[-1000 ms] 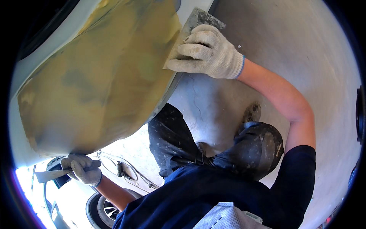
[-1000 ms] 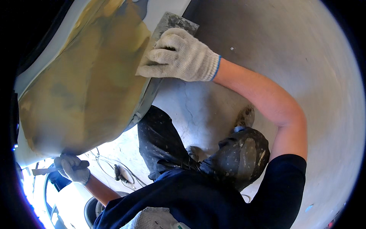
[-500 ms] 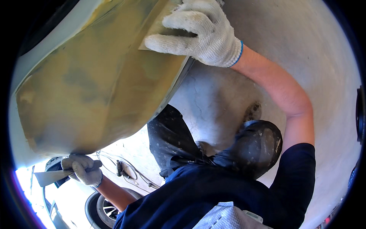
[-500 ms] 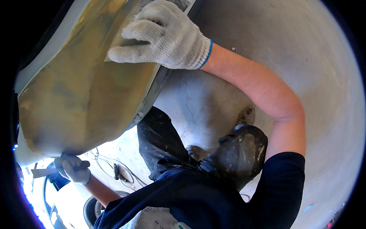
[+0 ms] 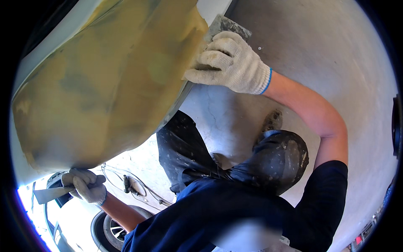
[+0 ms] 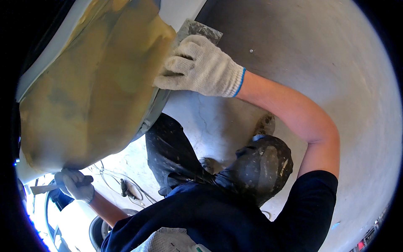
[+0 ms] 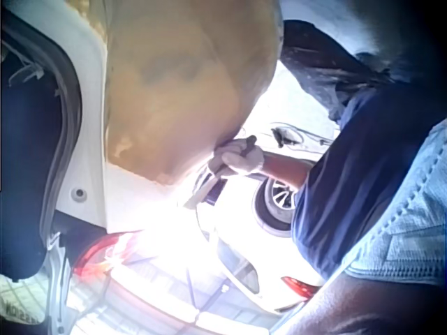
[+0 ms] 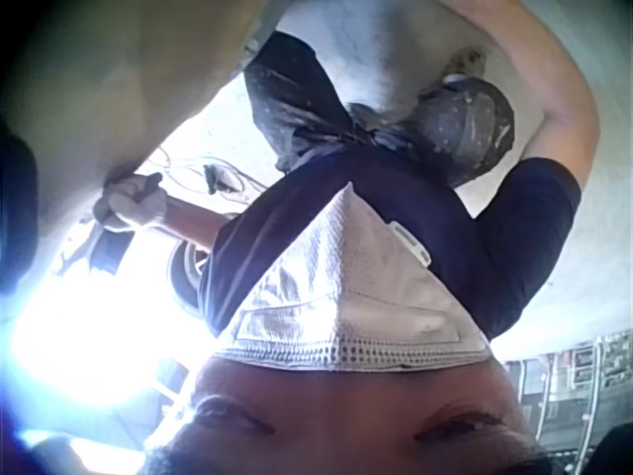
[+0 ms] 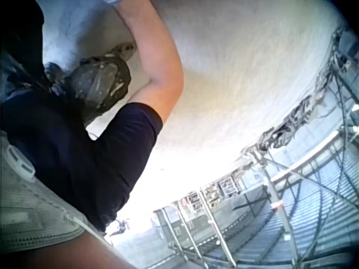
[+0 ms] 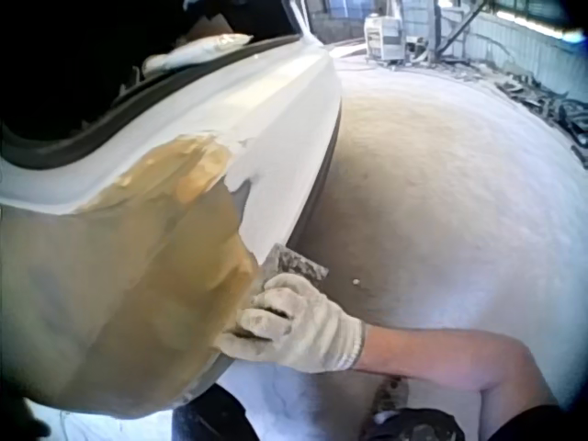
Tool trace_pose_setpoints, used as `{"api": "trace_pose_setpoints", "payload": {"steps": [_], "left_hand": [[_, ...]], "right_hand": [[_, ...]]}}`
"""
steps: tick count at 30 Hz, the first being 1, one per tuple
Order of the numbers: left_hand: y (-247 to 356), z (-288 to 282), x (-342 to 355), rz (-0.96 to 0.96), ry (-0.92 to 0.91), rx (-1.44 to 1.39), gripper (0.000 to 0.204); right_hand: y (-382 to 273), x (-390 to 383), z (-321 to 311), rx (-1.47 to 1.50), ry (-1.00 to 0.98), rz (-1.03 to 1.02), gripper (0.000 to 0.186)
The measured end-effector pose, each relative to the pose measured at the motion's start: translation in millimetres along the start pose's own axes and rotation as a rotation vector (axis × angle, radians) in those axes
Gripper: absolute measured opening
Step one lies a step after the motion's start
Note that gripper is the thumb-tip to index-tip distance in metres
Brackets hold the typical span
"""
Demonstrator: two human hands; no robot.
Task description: The person kneels beside a white car and uses a metal spreader to apply and smooth yellow body filler onto the front bumper. The person repeatedly scoops filler and spreads it evenly across the surface.
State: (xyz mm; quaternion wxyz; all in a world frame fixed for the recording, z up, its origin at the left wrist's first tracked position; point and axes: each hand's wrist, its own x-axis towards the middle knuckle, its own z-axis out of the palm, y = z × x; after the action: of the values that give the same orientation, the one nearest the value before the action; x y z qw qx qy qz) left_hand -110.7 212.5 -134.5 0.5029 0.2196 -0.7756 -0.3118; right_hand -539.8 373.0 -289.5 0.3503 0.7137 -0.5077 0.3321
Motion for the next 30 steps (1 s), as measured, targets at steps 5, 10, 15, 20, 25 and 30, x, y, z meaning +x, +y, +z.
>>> {"api": "trace_pose_setpoints", "payload": {"steps": [5, 10, 15, 20, 25, 30], "left_hand": [[8.3, -2.7, 8.2, 0.007, -0.030, 0.019, 0.025], [-4.9, 1.1, 2.3, -0.016, 0.010, -0.013, 0.024], [-3.4, -1.5, 1.3, -0.028, -0.021, -0.026, 0.022], [-2.4, -7.1, 0.7, -0.021, -0.057, -0.002, 0.023], [-0.8, -1.6, 0.4, -0.020, 0.010, -0.022, 0.025], [0.7, -2.4, 0.9, -0.012, 0.019, 0.000, 0.028]], "right_hand": [[7.2, -9.1, -25.7, 0.087, -0.071, 0.027, 0.039], [54.9, 20.5, -42.0, -0.043, 0.015, 0.146, 0.052], [69.7, 57.7, -18.1, -0.094, 0.221, 0.002, 0.052], [78.6, 72.3, -1.2, -0.090, 0.317, -0.056, 0.053], [76.6, 64.5, 4.3, -0.079, 0.312, -0.072, 0.053], [75.0, 62.5, -1.0, -0.082, 0.308, -0.079, 0.054]]}}
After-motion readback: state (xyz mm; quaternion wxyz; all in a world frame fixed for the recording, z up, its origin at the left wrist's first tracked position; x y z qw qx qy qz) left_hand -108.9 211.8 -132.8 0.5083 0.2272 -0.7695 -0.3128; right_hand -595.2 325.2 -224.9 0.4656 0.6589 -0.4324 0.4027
